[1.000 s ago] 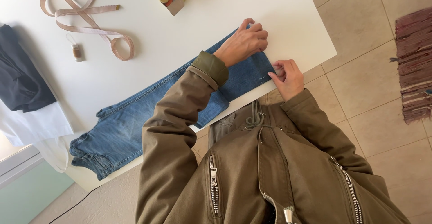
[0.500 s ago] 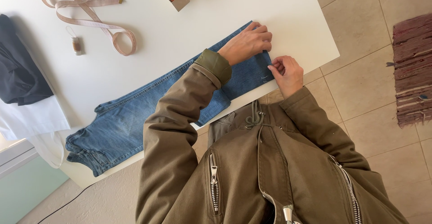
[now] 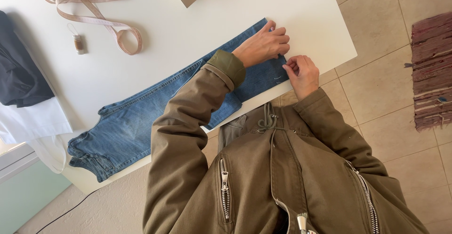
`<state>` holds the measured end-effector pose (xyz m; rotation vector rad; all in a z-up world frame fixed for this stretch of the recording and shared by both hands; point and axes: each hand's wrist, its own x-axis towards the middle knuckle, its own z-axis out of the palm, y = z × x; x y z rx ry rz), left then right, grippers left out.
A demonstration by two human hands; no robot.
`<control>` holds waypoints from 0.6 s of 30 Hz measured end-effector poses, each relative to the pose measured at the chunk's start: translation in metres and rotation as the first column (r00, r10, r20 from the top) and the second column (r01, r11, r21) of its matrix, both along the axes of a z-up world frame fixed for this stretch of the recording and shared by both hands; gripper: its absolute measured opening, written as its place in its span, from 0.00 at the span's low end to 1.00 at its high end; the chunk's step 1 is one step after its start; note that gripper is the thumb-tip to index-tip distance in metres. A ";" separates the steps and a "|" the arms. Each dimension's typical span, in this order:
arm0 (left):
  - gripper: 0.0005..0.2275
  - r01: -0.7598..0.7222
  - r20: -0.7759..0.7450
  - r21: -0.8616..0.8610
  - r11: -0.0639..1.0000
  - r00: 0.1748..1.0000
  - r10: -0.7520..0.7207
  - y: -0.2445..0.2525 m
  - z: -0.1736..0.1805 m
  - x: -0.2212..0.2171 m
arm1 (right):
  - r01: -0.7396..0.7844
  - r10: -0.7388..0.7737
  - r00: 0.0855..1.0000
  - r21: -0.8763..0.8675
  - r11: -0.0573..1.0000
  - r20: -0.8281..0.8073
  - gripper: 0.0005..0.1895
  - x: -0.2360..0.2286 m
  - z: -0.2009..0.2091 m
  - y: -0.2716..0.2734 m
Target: Marking and cutting the bottom of a pair of denim jeans to shorten them.
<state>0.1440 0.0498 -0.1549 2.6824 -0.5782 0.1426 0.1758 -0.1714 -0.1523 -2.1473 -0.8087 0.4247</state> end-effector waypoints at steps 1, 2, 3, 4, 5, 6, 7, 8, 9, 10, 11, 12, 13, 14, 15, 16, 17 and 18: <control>0.07 0.002 -0.003 0.027 1.000 1.000 -0.002 -0.001 -0.003 0.000 | -0.007 0.007 1.000 0.004 1.000 -0.002 0.10 0.000 0.001 0.000; 0.06 0.005 -0.004 0.055 0.998 1.000 -0.005 -0.001 -0.005 0.001 | -0.013 0.013 1.000 0.010 1.000 -0.002 0.10 0.000 0.001 0.000; 0.06 0.006 -0.002 0.056 0.998 1.000 -0.006 -0.001 -0.004 0.001 | -0.012 0.012 1.000 0.011 1.000 0.000 0.10 0.000 0.001 0.000; 0.06 0.004 0.013 0.056 0.998 1.000 -0.004 -0.002 -0.003 0.001 | -0.010 0.010 1.000 0.015 1.000 0.002 0.11 -0.001 0.000 0.000; 0.07 0.002 0.029 0.056 0.998 1.000 -0.003 -0.002 -0.002 0.000 | -0.008 0.007 1.000 0.020 1.000 0.004 0.11 -0.001 0.000 0.000; 0.07 0.002 0.029 0.057 0.998 1.000 -0.004 -0.002 0.002 0.000 | -0.007 0.007 1.000 0.020 1.000 0.005 0.11 -0.002 0.000 0.000; 0.08 0.011 0.042 0.051 0.999 0.999 -0.013 -0.002 0.005 0.000 | -0.006 0.006 1.000 0.022 1.000 -0.005 0.11 -0.002 0.000 0.000; 0.09 0.019 0.054 0.046 0.999 0.998 -0.022 -0.002 0.009 0.000 | -0.005 0.006 1.000 0.023 1.000 -0.015 0.11 -0.002 -0.001 0.000; 0.09 0.020 0.054 0.046 0.999 0.998 -0.022 -0.002 0.009 -0.001 | -0.005 0.005 1.000 0.023 1.000 -0.015 0.11 -0.003 0.000 0.000; 0.09 0.031 0.041 0.029 0.999 0.999 -0.032 -0.002 0.009 -0.001 | -0.025 0.025 1.000 0.039 0.999 0.013 0.12 -0.004 0.001 0.000; 0.09 0.042 0.028 0.012 0.999 0.999 -0.043 -0.001 0.009 -0.002 | -0.046 0.044 0.998 0.055 0.997 0.042 0.13 -0.004 0.003 0.000; 0.09 0.041 0.029 0.012 0.999 0.999 -0.041 -0.001 0.008 -0.003 | -0.047 0.045 0.998 0.056 0.997 0.042 0.13 -0.005 0.001 -0.001; 0.08 0.050 0.013 -0.025 0.998 0.999 -0.050 -0.001 0.007 -0.004 | -0.056 0.053 0.997 0.037 0.998 0.058 0.12 -0.006 0.000 -0.002; 0.08 0.058 -0.001 -0.060 0.996 0.998 -0.058 -0.001 0.006 -0.005 | -0.065 0.063 0.995 0.020 0.998 0.073 0.11 -0.007 -0.001 -0.002; 0.08 0.056 0.000 -0.058 0.997 0.998 -0.056 0.000 0.003 -0.006 | -0.066 0.065 0.995 0.022 0.998 0.074 0.11 -0.007 -0.001 -0.001; 0.07 0.061 0.006 -0.077 0.995 0.998 -0.061 0.000 0.001 -0.008 | -0.067 0.064 0.994 0.033 0.997 0.089 0.11 -0.008 -0.001 -0.002; 0.06 0.066 0.012 -0.096 0.993 0.998 -0.065 0.000 -0.002 -0.009 | -0.068 0.063 0.993 0.044 0.997 0.103 0.11 -0.010 0.000 -0.002; 0.06 0.065 0.012 -0.095 0.993 0.998 -0.064 0.000 -0.005 -0.010 | -0.069 0.064 0.993 0.044 0.997 0.104 0.11 -0.009 -0.001 -0.002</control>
